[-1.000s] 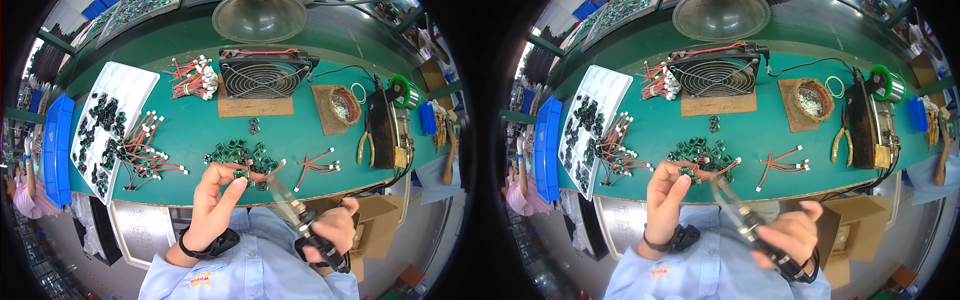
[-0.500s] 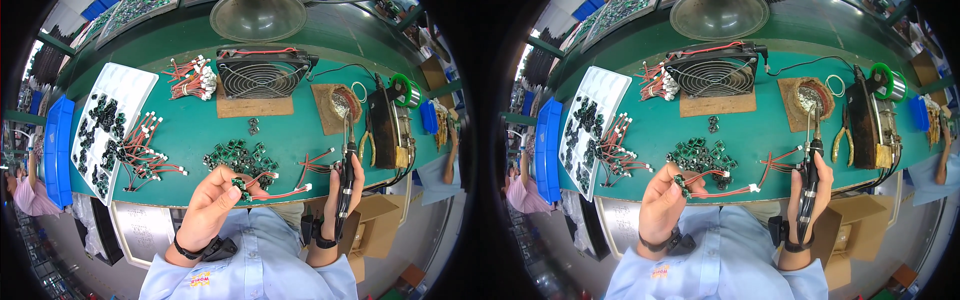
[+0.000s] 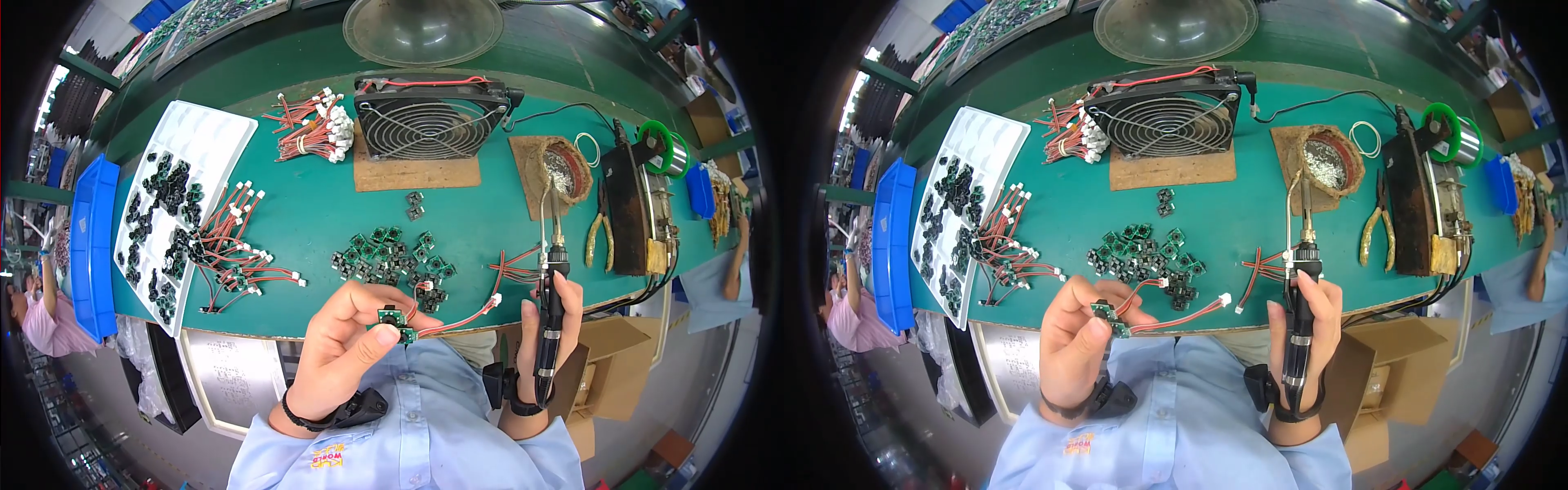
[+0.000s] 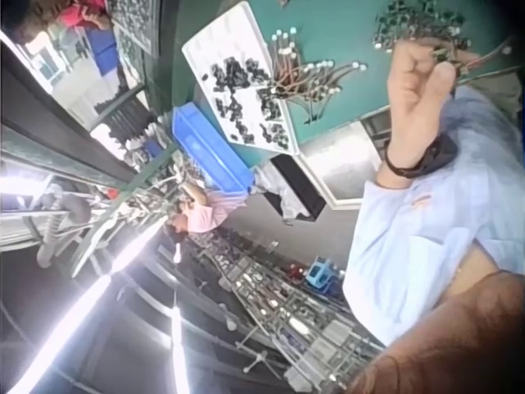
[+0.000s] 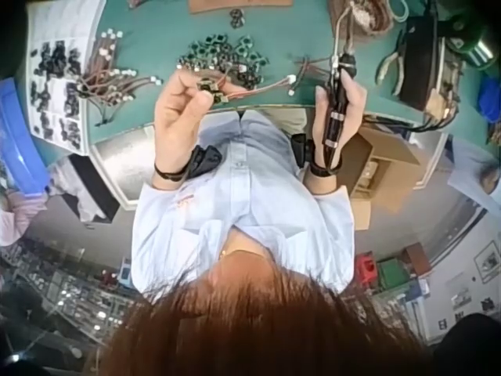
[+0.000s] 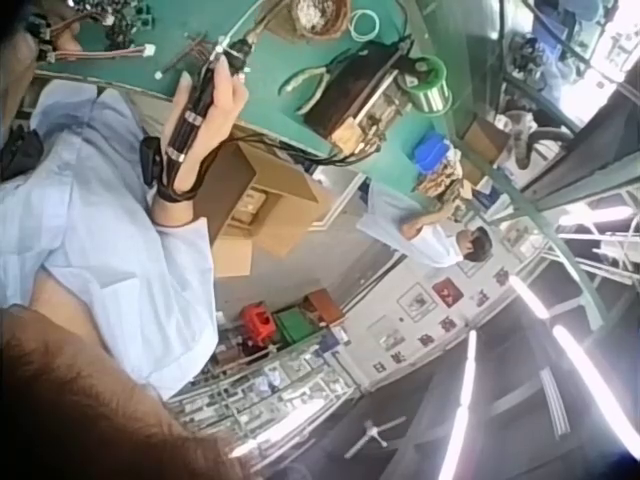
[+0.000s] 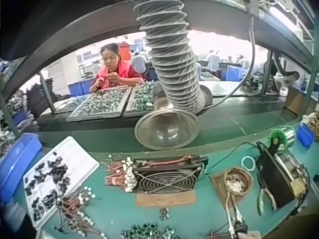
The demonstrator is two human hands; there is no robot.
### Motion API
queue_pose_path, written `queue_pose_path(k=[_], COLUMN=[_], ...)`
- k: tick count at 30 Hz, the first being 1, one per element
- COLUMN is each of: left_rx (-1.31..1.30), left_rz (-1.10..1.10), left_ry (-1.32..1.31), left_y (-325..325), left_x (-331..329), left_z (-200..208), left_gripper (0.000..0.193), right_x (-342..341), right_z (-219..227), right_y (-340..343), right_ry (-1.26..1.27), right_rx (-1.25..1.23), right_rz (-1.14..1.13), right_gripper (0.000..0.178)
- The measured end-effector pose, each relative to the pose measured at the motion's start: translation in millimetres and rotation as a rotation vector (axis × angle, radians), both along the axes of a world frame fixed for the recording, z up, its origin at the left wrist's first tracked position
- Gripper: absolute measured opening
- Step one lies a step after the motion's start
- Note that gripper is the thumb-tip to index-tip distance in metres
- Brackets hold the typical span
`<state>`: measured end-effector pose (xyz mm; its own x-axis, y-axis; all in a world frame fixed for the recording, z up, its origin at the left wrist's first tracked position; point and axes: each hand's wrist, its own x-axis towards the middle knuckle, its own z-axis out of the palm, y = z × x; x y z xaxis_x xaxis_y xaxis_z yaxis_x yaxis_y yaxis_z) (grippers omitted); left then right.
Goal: The person picks up a circuit board and a wire, joins them using a soldering iron, and then sets the assembled unit down. This process is repeated for several more units throughout the video.
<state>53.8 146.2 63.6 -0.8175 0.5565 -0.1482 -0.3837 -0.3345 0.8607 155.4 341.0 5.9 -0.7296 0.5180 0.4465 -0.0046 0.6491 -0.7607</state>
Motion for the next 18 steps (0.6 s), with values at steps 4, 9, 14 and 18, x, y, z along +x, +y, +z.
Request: queue_pose_path(k=[4, 9, 14, 18], left_rx=[-0.043, -0.441, -0.762, -1.046], left_rz=[0.027, 0.363, 0.6, 0.73], left_ry=[0.09, 0.349, 0.454, 0.542], left_y=[-8.3, -43.7, -122.6, -158.1], left_x=[-2.7, -26.4, -50.8, -57.3], left_z=[-5.1, -22.7, -58.0, -79.3], left_gripper=[0.013, 0.01, 0.015, 0.016], right_x=[-1.0, 0.3, -8.9, -26.0], right_z=[0.7, -3.1, -9.0, 1.4], right_y=[-5.2, -7.0, -5.7, -8.4], right_ry=[0.017, 0.063, -0.033, -0.138], right_rx=[-0.129, -0.504, -0.065, 0.337], right_rz=[0.019, -0.07, -0.151, -0.121], right_gripper=[0.037, 0.028, 0.03, 0.035])
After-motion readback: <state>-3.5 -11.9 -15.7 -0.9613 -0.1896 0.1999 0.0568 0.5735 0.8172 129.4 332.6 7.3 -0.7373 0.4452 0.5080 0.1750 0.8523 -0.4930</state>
